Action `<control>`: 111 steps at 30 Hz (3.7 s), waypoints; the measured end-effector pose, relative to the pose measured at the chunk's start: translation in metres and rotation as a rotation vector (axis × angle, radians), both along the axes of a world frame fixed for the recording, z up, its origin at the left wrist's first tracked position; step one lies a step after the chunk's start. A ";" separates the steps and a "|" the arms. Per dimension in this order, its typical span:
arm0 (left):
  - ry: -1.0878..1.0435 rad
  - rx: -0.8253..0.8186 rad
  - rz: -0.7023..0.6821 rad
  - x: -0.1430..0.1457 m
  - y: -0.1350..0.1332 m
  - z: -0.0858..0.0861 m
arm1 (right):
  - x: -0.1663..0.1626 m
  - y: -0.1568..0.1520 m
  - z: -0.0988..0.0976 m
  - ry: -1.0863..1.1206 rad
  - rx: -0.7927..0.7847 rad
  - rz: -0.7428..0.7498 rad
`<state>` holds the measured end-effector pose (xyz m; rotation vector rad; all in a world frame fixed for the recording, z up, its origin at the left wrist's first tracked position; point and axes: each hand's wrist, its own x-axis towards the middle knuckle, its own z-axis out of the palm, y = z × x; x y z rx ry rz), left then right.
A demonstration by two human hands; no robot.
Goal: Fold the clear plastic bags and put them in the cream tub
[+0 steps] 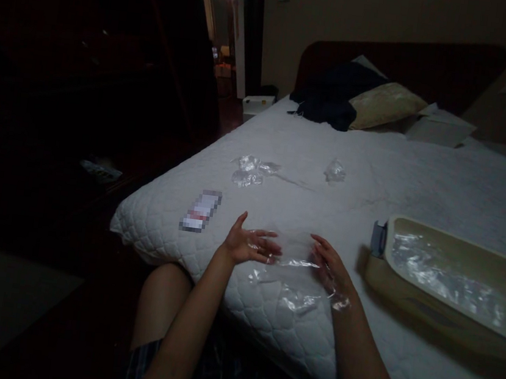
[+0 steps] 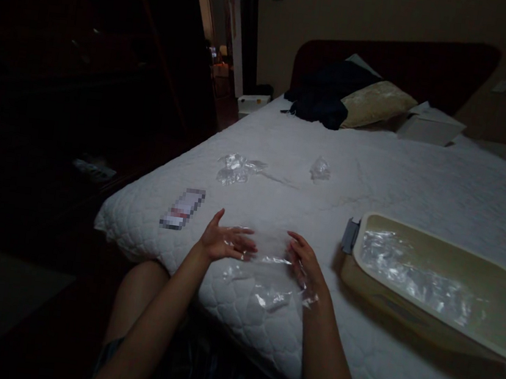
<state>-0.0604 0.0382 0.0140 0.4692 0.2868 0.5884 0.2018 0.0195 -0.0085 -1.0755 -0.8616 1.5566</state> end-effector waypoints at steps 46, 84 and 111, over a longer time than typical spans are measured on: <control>0.850 0.301 0.607 0.023 0.027 -0.010 | -0.013 0.025 -0.006 -0.474 0.154 -0.311; 1.431 1.163 0.886 0.004 -0.103 -0.034 | -0.014 -0.012 -0.010 -0.565 0.270 -0.530; 1.335 0.595 0.481 -0.002 -0.116 -0.033 | -0.014 -0.015 -0.006 -0.620 0.265 -0.502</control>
